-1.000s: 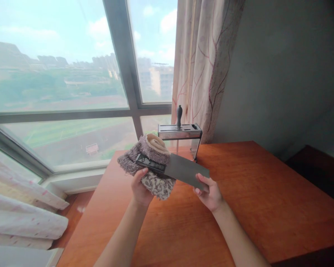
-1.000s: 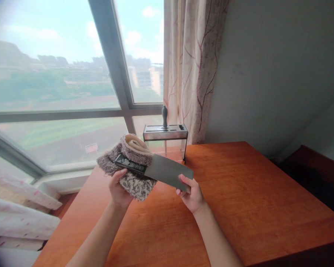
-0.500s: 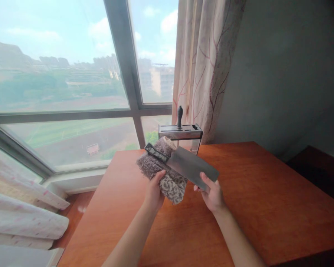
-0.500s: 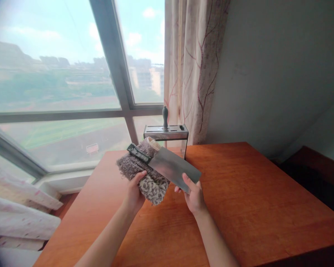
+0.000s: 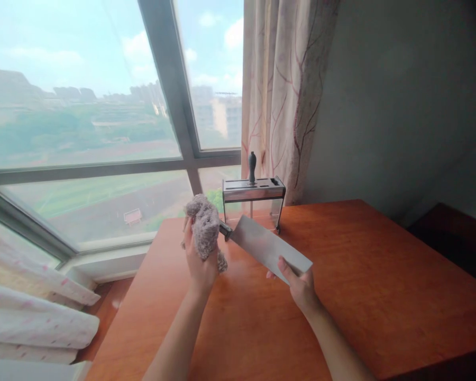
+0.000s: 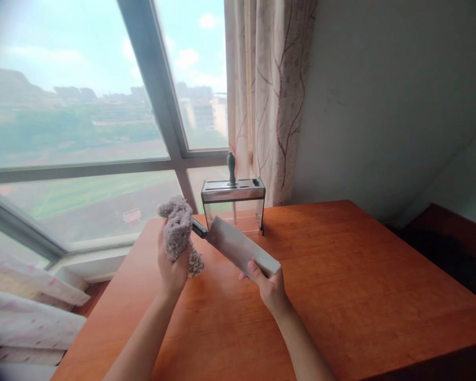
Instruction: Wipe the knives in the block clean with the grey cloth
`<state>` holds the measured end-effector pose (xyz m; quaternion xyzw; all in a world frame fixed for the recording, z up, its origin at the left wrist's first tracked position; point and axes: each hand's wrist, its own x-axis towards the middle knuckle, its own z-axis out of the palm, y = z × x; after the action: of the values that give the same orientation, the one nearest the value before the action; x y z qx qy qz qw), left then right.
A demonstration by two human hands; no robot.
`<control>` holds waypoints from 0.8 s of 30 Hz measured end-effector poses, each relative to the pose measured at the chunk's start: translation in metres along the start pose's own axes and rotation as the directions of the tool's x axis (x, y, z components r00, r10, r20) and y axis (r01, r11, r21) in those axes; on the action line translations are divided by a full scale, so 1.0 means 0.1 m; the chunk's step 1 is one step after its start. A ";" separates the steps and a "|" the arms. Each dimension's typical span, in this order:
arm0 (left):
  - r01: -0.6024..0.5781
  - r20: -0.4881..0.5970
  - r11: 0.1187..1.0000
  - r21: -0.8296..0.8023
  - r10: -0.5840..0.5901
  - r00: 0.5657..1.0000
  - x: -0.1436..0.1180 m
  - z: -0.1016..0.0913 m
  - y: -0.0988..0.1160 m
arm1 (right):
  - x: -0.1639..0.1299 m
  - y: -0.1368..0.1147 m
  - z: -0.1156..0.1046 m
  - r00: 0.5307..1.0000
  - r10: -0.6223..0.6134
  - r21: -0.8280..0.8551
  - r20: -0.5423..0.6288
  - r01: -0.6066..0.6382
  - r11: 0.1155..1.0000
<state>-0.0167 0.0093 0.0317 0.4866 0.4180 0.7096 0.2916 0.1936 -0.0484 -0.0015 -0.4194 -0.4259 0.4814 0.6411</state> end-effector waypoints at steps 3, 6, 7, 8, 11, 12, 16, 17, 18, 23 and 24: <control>-0.353 0.163 0.869 0.348 0.315 0.935 -0.03 0.04 0.00 | -0.01 0.04 -0.02 1.000 -0.016 -0.012 0.003 0.016 1.000; -0.460 0.292 0.766 0.448 0.361 0.886 -0.14 0.11 -0.03 | -0.01 0.05 -0.02 1.000 -0.018 -0.020 0.005 0.018 1.000; -0.467 0.320 0.757 0.457 0.350 0.881 -0.19 0.14 -0.05 | 0.00 0.04 -0.02 1.000 -0.018 -0.014 -0.007 0.018 1.000; -0.470 0.344 0.756 0.456 0.337 0.876 -0.25 0.17 -0.06 | 0.00 0.04 -0.01 1.000 -0.015 -0.004 -0.026 0.015 1.000; -0.479 0.395 0.769 0.423 0.319 0.861 -0.42 0.25 -0.06 | 0.03 0.03 -0.01 0.991 -0.008 0.046 -0.135 0.015 0.999; -0.484 0.405 0.772 0.412 0.321 0.856 -0.47 0.27 -0.06 | 0.04 0.03 -0.01 0.985 -0.006 0.064 -0.173 0.017 0.998; -0.505 0.405 0.765 0.400 0.347 0.846 -0.52 0.29 -0.06 | 0.04 0.02 -0.01 0.980 0.015 0.104 -0.200 0.006 0.995; -0.511 0.400 0.757 0.408 0.355 0.845 -0.50 0.28 -0.06 | 0.04 0.02 -0.01 0.985 0.019 0.097 -0.170 -0.002 0.995; -0.515 0.394 0.747 0.420 0.361 0.845 -0.47 0.27 -0.06 | 0.03 0.02 0.00 0.991 0.022 0.085 -0.134 -0.010 0.996; -0.431 0.289 0.771 0.468 0.327 0.900 -0.23 0.16 -0.06 | -0.02 -0.03 0.02 0.999 0.038 0.031 -0.001 -0.038 0.999; -0.389 0.246 0.801 0.456 0.307 0.919 -0.18 0.13 -0.06 | -0.02 -0.05 0.03 0.999 0.039 0.017 0.022 -0.040 0.999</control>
<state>0.0025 0.0011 0.0211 0.6685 0.4644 0.5784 0.0536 0.1917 -0.0512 0.0035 -0.4167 -0.4201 0.5023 0.6305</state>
